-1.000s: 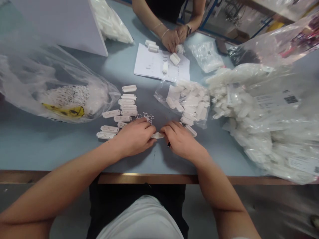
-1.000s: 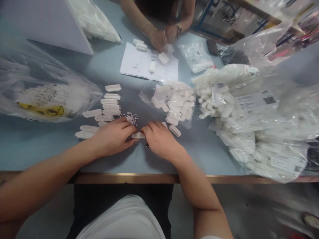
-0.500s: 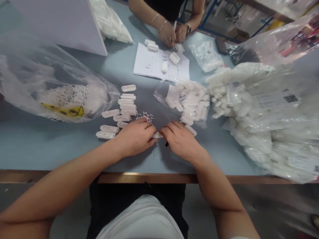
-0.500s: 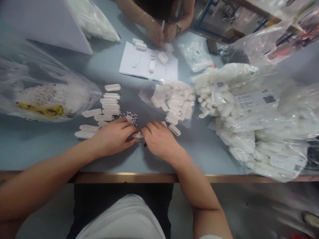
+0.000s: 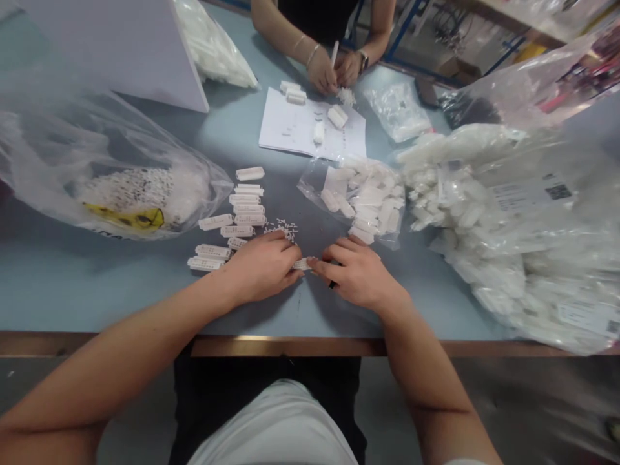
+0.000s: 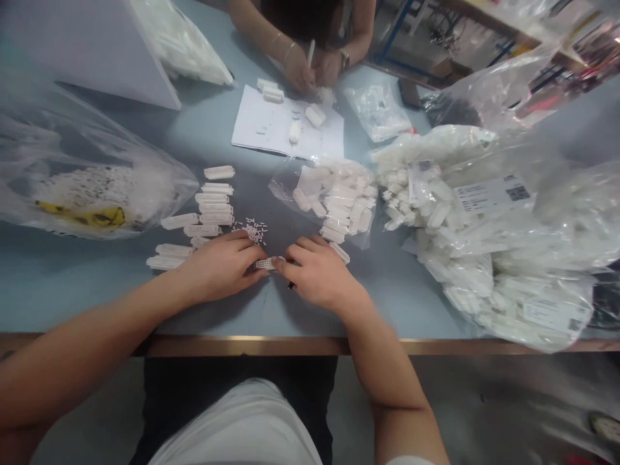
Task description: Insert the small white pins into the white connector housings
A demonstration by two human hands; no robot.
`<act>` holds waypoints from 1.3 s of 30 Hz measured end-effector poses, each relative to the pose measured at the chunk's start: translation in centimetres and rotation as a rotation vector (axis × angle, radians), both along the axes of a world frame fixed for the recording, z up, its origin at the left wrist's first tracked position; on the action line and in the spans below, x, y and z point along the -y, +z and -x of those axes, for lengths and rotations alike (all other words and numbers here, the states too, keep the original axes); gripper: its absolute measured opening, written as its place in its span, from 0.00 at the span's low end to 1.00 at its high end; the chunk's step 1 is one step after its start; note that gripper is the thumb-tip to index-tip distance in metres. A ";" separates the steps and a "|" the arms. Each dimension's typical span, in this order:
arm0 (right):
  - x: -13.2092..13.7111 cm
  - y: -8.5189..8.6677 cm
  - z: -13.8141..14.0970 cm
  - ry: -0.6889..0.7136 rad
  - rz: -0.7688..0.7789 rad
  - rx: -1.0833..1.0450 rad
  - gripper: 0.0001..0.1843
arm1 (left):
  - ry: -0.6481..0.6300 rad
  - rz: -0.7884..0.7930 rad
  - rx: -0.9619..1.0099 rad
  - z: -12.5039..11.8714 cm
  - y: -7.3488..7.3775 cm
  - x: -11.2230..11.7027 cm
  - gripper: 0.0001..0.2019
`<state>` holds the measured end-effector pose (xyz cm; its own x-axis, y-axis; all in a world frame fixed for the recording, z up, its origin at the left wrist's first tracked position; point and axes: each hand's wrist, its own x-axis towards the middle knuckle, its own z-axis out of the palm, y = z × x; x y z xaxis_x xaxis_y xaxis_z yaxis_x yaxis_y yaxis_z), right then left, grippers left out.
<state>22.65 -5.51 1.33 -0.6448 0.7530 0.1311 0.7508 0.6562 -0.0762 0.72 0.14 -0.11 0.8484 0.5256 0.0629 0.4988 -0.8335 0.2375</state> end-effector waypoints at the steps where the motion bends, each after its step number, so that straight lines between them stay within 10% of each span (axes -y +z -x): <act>1: 0.1 0.0 0.2 0.012 -0.005 0.020 0.15 | -0.002 -0.004 -0.018 0.0 0.0 0.0 0.11; 13: -1.8 -1.5 0.8 -0.229 0.010 -0.259 0.13 | -0.099 -0.042 -0.078 0.5 0.7 -0.1 0.12; 27: -3.7 -2.7 3.4 -0.180 0.000 0.000 0.08 | -0.143 -0.043 -0.103 0.7 1.4 -0.4 0.10; 39: -1.8 -0.9 1.4 -0.265 0.113 -0.337 0.09 | -0.075 -0.040 -0.038 0.7 0.6 -0.1 0.08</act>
